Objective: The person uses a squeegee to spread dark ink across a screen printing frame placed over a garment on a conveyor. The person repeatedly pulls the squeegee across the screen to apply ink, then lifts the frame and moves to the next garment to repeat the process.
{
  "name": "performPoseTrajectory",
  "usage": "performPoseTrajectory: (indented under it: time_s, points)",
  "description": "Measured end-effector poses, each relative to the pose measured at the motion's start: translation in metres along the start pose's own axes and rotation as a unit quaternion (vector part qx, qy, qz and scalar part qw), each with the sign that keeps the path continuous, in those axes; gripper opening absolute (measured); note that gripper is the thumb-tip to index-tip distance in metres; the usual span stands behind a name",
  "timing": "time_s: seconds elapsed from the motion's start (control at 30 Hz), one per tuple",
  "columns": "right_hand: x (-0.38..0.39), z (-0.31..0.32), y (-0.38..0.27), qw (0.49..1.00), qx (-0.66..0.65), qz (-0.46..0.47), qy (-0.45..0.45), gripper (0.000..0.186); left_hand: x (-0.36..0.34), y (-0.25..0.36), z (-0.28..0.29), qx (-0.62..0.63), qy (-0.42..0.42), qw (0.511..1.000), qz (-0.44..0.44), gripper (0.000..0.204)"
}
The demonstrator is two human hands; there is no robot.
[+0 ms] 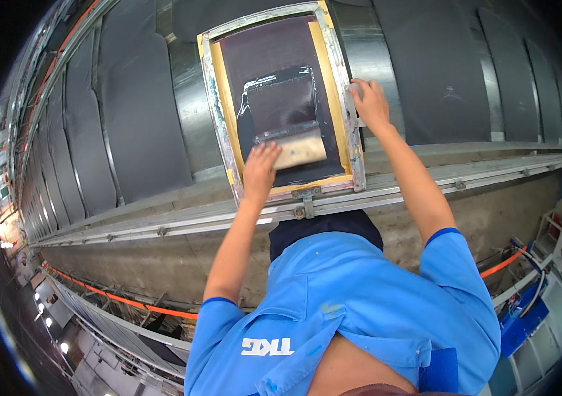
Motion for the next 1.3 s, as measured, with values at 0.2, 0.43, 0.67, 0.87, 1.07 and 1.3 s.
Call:
performPoseTrajectory:
  time_s: [0.2,0.43,0.67,0.87,1.07,1.3]
  points:
    - [-0.001,0.018,-0.11,0.954,0.094,0.281,-0.042,0.046,-0.141,-0.039,0.05,0.103,-0.042,0.992,0.061,0.048]
    - [0.005,-0.04,-0.099,0.967,0.047,0.242,-0.071,0.041,-0.157,-0.041,0.051,0.058,-0.029,0.998,0.02,0.044]
    - [0.123,-0.044,-0.083,0.969,-0.002,0.215,-0.123,0.044,-0.033,-0.021,0.029,0.037,-0.062,0.997,0.007,0.057]
    - [0.045,-0.029,-0.096,0.96,0.03,0.275,-0.038,0.039,-0.111,-0.037,0.046,0.072,-0.039,0.997,0.015,0.059]
    - [-0.034,-0.036,-0.094,0.968,0.024,0.247,-0.028,0.034,-0.204,-0.037,0.065,0.018,-0.066,0.995,0.076,0.042]
    - [0.092,-0.05,-0.064,0.971,-0.012,0.237,-0.042,0.041,-0.083,-0.021,0.032,0.057,-0.097,0.993,0.04,0.047]
Point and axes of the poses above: each hand's wrist, its own x-axis away from the middle knuckle, its own z-axis out of the back of the hand, y = z × x, the point moved 3 cm from there along -x, towards the middle knuckle, and after that the axes turned 2 degrees about x, right-handed, at the moved point
